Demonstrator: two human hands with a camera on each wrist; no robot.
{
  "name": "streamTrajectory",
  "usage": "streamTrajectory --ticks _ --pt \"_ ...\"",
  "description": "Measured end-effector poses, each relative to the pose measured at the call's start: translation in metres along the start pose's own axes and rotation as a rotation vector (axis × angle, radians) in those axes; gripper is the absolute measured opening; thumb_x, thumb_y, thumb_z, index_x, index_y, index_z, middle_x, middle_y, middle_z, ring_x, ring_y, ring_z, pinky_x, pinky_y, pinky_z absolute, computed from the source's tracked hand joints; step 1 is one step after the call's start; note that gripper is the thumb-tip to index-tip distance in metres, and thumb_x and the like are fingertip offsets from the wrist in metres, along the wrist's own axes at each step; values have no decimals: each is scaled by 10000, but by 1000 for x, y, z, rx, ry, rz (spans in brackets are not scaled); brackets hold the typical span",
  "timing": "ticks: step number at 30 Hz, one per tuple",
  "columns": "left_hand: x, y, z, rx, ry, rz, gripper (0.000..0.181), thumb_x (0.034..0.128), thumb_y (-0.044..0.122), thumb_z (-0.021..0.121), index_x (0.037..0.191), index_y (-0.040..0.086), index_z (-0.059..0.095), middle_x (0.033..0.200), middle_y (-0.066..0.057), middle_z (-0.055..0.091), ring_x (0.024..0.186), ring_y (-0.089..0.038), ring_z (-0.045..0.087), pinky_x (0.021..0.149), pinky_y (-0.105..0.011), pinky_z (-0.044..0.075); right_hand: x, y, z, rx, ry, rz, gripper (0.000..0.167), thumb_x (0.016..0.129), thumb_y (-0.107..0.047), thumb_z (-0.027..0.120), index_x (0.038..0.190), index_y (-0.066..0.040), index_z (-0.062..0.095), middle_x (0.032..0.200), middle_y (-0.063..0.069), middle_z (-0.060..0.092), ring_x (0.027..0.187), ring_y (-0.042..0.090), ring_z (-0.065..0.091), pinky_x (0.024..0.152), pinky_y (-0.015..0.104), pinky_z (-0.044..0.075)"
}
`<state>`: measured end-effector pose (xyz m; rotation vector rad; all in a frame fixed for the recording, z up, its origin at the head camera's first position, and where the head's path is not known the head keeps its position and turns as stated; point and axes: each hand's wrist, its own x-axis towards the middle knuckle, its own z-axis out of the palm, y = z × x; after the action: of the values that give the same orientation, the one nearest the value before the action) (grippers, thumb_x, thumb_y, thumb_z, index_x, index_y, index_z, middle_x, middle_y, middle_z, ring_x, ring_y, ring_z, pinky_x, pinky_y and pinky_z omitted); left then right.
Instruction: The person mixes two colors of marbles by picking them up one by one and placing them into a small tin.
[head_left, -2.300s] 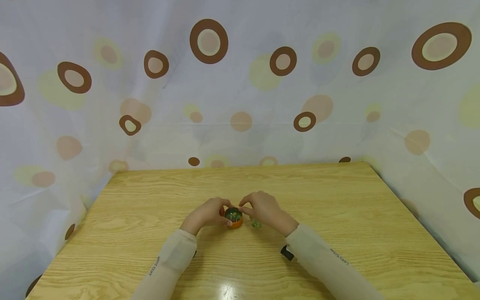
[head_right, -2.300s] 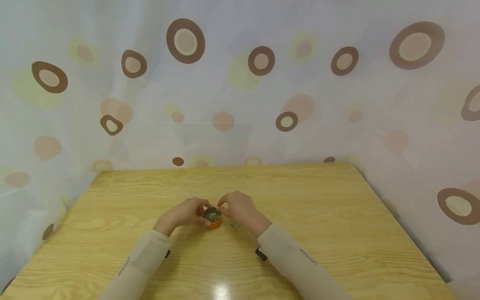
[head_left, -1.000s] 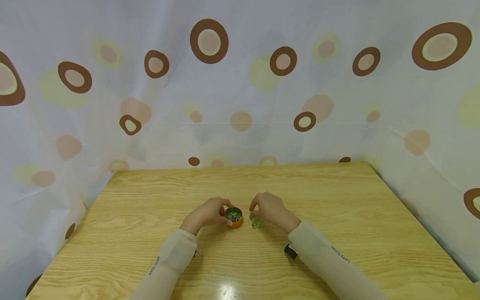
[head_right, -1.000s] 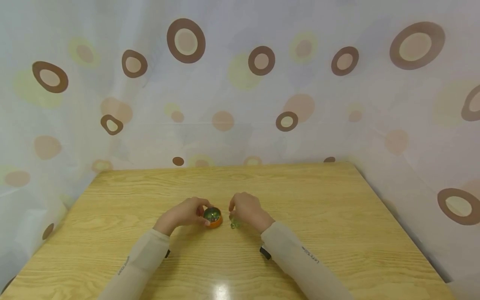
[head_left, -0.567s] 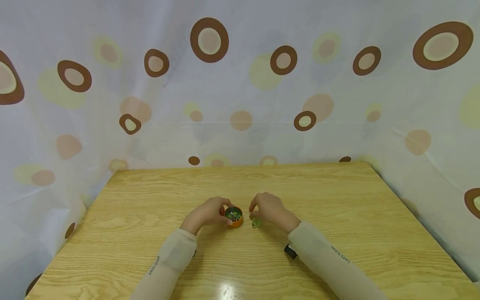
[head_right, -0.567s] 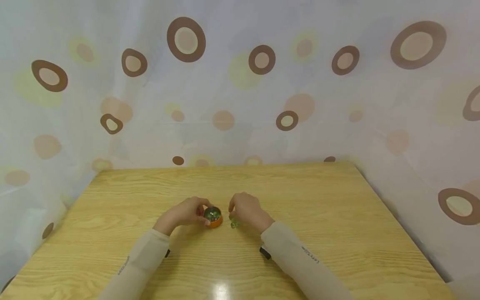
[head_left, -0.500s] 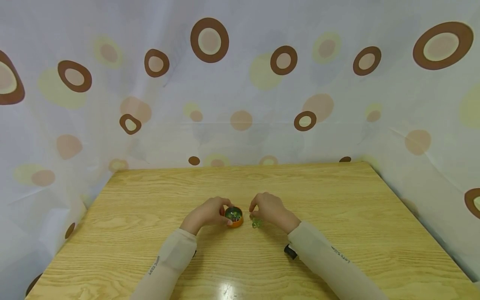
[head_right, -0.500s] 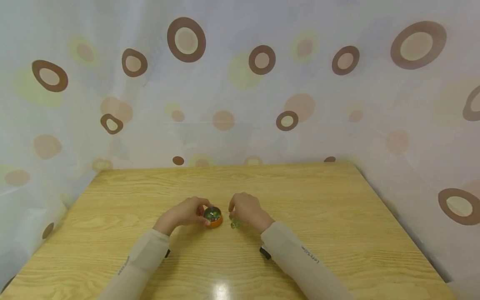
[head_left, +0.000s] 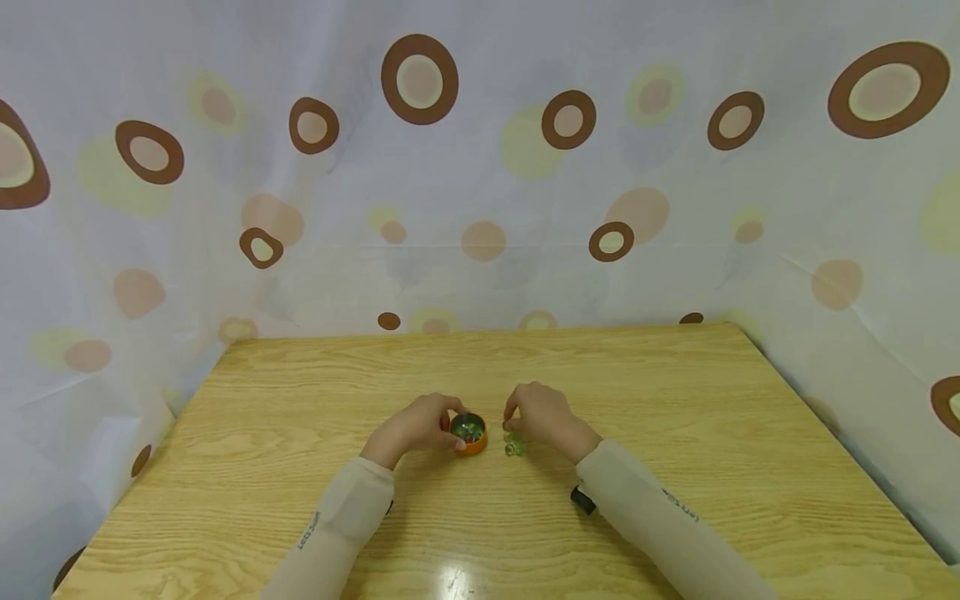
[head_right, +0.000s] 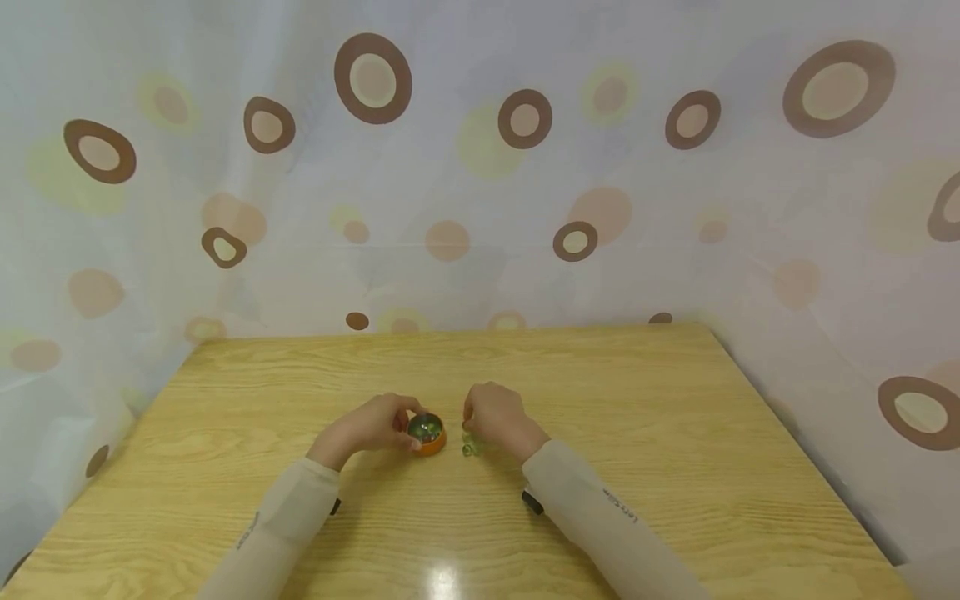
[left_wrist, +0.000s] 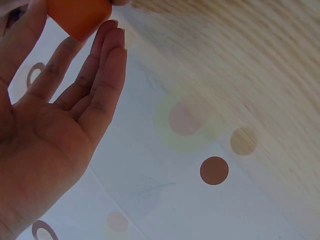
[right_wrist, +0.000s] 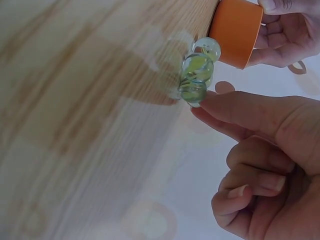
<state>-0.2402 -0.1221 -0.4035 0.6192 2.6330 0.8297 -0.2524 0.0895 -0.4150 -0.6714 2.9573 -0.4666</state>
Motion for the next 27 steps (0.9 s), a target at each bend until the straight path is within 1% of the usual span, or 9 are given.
streamTrajectory --ticks 9,16,22,27 --pt "-1 1 1 2 0 2 429 826 128 772 1217 32 622 799 -57 564 706 -180 525 650 -312 450 0 0 1 3 -7 -1 42 839 -173 761 858 -137 773 992 71 705 750 213 632 583 348 519" --pt "-1 2 0 9 3 -13 422 826 131 771 1211 39 624 792 -57 562 697 -175 524 650 -306 448 0 -1 1 0 -2 1 45 847 -160 752 875 -132 774 1002 85 704 739 218 636 578 352 520" --pt "-2 3 0 2 0 -7 427 819 123 775 1207 28 624 788 -52 564 696 -169 525 649 -299 451 0 -2 1 7 -9 6 43 848 -157 751 874 -131 773 981 83 709 695 193 630 564 345 512" --pt "-1 2 0 -4 0 -10 428 822 122 773 1211 29 622 783 -55 563 692 -171 525 647 -299 449 0 -2 -1 17 4 3 49 855 -158 743 880 -128 772 973 75 711 738 213 641 581 355 518"
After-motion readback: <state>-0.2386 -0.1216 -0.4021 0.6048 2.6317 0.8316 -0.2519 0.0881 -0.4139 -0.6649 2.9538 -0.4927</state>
